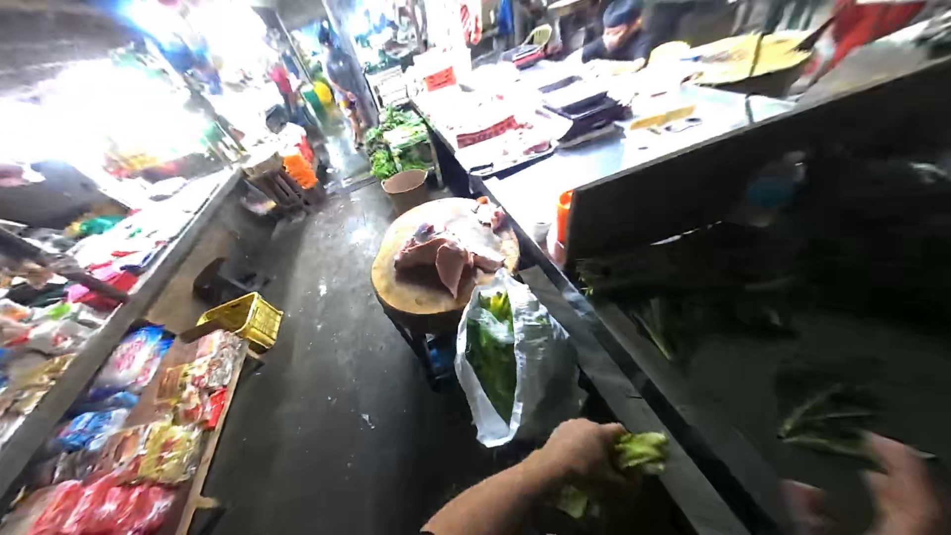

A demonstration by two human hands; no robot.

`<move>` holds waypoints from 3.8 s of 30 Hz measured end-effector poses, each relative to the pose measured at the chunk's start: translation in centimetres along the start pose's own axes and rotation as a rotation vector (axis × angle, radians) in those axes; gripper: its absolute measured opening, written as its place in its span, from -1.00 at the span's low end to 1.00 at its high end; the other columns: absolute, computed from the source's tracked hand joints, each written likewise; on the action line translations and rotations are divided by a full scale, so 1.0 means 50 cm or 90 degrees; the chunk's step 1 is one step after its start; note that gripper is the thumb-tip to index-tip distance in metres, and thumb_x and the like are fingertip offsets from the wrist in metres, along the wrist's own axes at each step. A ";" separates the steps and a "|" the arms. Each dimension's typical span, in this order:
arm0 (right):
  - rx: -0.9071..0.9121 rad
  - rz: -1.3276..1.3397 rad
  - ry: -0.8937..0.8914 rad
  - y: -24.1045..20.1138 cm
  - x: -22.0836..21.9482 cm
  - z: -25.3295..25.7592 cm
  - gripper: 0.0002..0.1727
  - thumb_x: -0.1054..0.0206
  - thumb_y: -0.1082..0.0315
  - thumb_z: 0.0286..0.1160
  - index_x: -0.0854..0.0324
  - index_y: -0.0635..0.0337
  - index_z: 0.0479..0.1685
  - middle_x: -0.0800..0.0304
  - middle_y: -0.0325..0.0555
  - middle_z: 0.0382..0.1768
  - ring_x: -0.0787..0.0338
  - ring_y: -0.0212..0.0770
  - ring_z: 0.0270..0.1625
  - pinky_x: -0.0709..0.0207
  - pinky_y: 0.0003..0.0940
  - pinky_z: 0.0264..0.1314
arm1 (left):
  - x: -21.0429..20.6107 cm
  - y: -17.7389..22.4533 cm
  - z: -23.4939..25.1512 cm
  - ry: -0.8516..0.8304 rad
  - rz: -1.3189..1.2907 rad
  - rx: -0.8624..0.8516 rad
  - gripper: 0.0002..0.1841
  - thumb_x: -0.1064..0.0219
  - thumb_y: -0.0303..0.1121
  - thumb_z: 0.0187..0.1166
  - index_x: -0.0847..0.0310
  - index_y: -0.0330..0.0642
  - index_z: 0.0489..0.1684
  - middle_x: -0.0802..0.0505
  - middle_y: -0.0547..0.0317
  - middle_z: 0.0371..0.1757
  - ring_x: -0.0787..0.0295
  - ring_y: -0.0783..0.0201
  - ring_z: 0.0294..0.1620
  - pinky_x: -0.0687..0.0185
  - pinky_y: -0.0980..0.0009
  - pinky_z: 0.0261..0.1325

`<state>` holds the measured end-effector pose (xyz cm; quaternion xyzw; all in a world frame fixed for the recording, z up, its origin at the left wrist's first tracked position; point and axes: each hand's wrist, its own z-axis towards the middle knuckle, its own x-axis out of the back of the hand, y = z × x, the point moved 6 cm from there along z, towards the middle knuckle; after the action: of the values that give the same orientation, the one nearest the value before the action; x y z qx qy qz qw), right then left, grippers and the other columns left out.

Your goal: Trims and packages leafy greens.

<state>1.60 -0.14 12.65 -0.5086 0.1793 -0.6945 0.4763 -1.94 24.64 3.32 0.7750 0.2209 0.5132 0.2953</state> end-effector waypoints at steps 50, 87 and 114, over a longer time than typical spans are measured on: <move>-0.368 -0.191 -0.310 0.086 -0.115 -0.034 -0.46 -0.29 0.08 0.69 -0.59 0.38 0.40 -0.76 0.44 0.17 -0.78 0.39 0.22 -0.56 0.42 0.30 | 0.125 -0.282 -0.116 0.097 -0.452 0.234 -0.64 -0.51 -0.16 0.46 -0.69 -0.23 0.03 -0.84 0.12 -0.29 -0.80 0.29 -0.30 -0.78 0.23 -0.10; -0.138 0.116 -0.304 -0.100 -0.627 0.052 -0.64 -0.42 0.12 0.51 -0.81 0.25 0.02 -0.91 0.04 -0.21 -0.90 -0.08 -0.16 -0.76 -0.04 -0.02 | 0.261 -0.382 -0.033 -0.223 -0.318 0.054 -0.75 -0.50 -0.27 0.13 -0.74 -0.07 -0.23 -0.83 0.47 -0.38 -0.76 0.57 -0.33 -0.76 0.45 -0.15; -0.797 -0.041 0.029 0.515 0.144 -0.226 -0.02 -0.51 0.07 0.50 -0.06 0.31 0.83 -0.56 0.37 0.50 -0.62 0.28 0.51 -0.46 0.29 0.56 | -0.091 0.079 0.159 -0.204 0.143 0.104 -0.44 -0.56 -0.16 0.28 -0.67 -0.24 0.26 -0.86 -0.14 -0.06 -0.83 -0.08 0.01 -0.64 -0.25 0.16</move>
<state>3.81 -21.32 -7.12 -0.6816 0.5464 -0.4826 0.0631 3.86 17.00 0.62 0.8878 0.1241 0.3935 0.2038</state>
